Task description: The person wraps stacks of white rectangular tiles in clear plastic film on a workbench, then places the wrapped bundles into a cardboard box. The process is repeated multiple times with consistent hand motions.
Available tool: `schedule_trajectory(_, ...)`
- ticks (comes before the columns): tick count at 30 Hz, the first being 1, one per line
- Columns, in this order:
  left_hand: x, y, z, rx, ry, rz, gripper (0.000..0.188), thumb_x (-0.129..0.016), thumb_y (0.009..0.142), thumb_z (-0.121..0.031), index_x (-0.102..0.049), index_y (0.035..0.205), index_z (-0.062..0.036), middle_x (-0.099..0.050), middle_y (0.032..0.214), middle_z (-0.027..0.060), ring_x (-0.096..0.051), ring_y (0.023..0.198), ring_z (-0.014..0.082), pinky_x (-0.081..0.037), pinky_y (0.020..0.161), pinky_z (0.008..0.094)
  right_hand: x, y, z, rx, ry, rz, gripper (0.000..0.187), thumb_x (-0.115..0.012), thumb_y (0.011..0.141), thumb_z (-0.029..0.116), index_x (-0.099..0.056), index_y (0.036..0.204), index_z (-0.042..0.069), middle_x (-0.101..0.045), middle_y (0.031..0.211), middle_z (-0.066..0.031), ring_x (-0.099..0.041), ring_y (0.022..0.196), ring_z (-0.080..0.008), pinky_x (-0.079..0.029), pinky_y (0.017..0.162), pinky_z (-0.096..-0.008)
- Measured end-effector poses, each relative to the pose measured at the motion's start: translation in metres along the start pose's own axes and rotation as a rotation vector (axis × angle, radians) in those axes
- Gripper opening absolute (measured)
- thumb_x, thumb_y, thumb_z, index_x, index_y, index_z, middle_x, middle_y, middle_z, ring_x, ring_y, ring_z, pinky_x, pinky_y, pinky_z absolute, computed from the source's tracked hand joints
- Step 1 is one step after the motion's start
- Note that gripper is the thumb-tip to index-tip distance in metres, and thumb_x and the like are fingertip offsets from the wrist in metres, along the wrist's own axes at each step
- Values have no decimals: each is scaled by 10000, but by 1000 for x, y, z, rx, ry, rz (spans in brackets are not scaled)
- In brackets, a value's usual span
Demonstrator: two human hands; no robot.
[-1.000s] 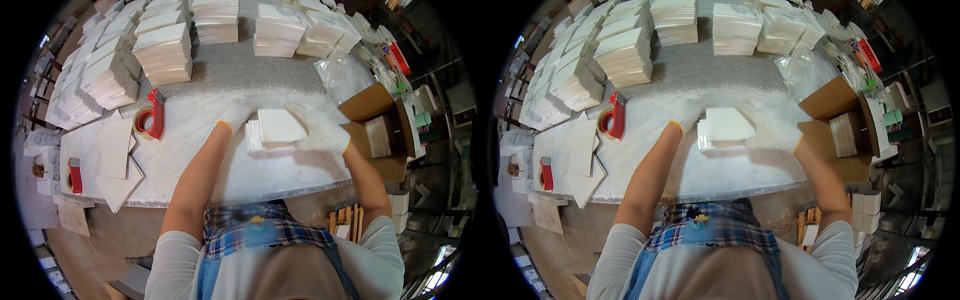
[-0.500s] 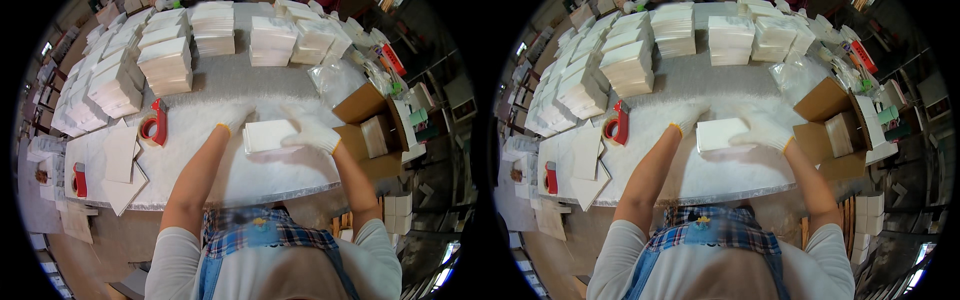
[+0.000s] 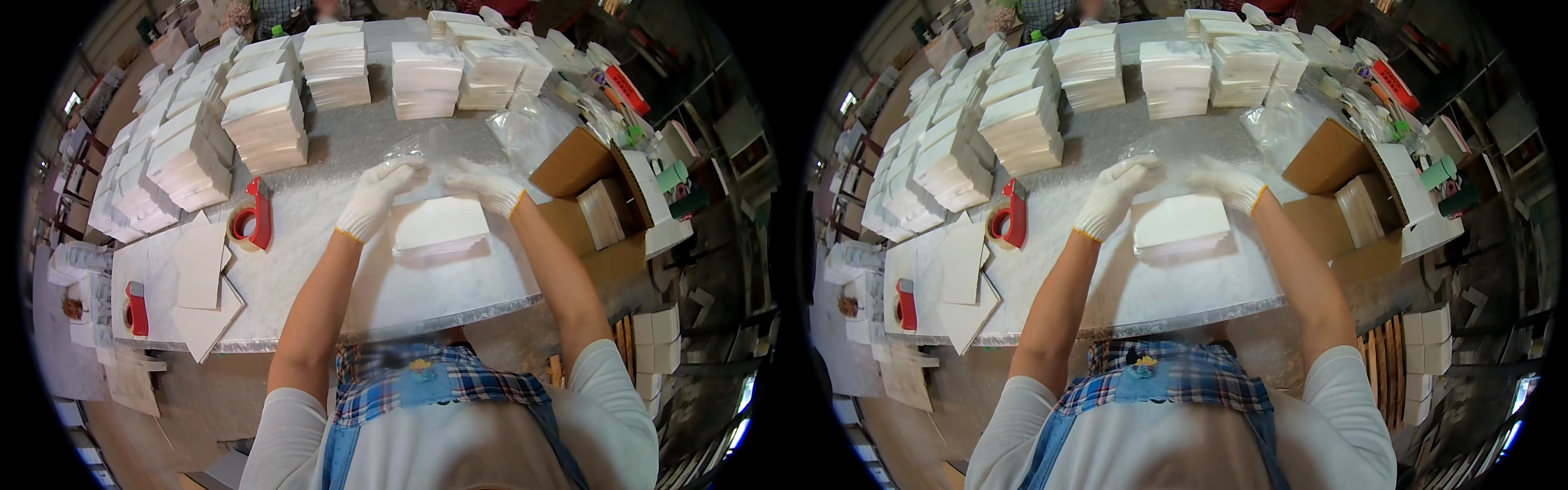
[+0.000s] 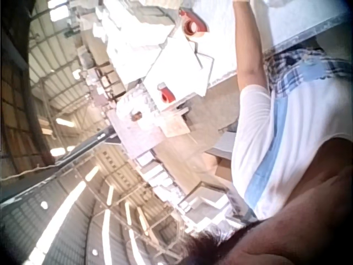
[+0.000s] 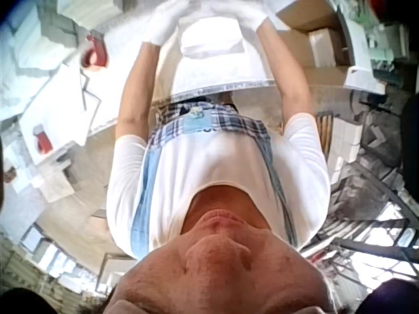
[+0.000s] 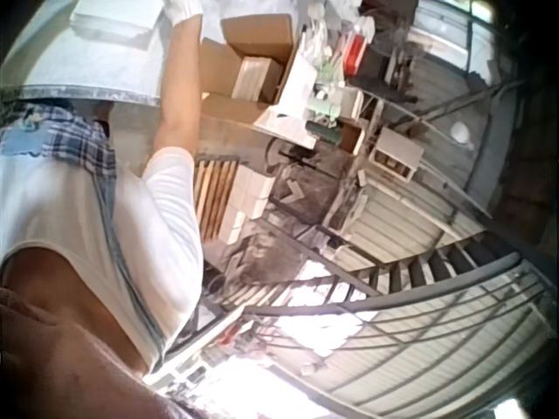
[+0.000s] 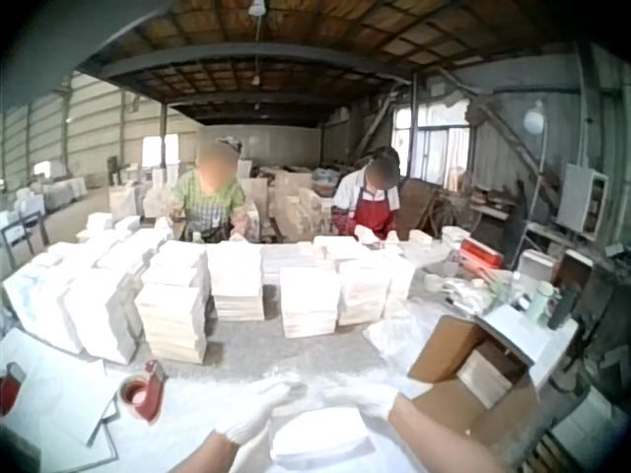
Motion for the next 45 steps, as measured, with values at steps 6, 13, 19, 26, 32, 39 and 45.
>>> schedule_trajectory(6, -7, -16, -12, 20, 40, 16, 329, -627, 1022, -182, -703, 1268, 22, -739, 1235, 116, -675, 1152, 194, -493, 1044, 333, -12, -21, 34, 78, -99, -48, 496, -720, 951, 151, -602, 1398, -28, -693, 1220, -102, -653, 1126, -177, -531, 993, -339)
schedule_trajectory(13, -24, -66, -26, -116, 460, 151, 289, -650, 997, -189, -763, 1149, 30, -756, 1206, 89, -679, 1140, 172, -499, 1045, 336, -16, -102, 55, 278, -415, -66, 265, -739, 883, 103, -781, 1121, -7, -649, 1397, -157, -599, 1296, -273, -441, 1127, -371)
schedule_trajectory(19, -28, -110, -32, -258, 746, 241, 313, -699, 933, -202, -762, 1187, -31, -748, 1237, 140, -689, 1134, 239, -501, 1050, 368, -29, -147, 20, 528, -1015, -233, 231, -774, 842, 157, -826, 1067, 159, -532, 1531, -167, -491, 1415, -347, -426, 1158, -395)
schedule_trajectory(26, -30, -71, -53, -209, 1064, -73, 505, -789, 840, -326, -707, 1287, -107, -663, 1347, 204, -629, 1240, 381, -500, 1056, 454, -34, -157, 8, 594, -973, -327, 237, -786, 829, 123, -825, 1061, 149, -531, 1529, -178, -433, 1461, -376, -372, 1205, -427)
schedule_trajectory(32, -68, -57, -18, -251, 1504, 240, 781, -862, 748, -403, -576, 1422, -131, -582, 1413, 190, -558, 1277, 405, -475, 1056, 472, -42, -166, 13, 637, -1044, -360, 235, -785, 828, 126, -823, 1060, 149, -574, 1469, -177, -482, 1414, -374, -414, 1170, -424)
schedule_trajectory(39, -63, -43, -20, -215, 1441, 439, 757, -859, 743, -388, -592, 1400, -123, -629, 1302, 205, -604, 1183, 411, -498, 1002, 476, -47, -170, 21, 741, -1142, -406, 234, -787, 836, 185, -825, 1067, 177, -618, 1424, -158, -518, 1378, -368, -436, 1153, -425)
schedule_trajectory(45, -60, -33, -30, -280, 1396, 467, 528, -720, 874, -330, -606, 1338, -106, -679, 1120, 220, -667, 1068, 406, -545, 905, 472, -57, -173, 41, 860, -1344, -416, 173, -769, 830, 199, -793, 994, 150, -627, 1397, -148, -533, 1350, -390, -456, 1124, -458)
Point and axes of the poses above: each hand's wrist, its own y-axis towards the middle knuckle, its own x-axis out of the back of the hand, z = x × y, the point moved 8 cm from there along y, towards the middle knuckle
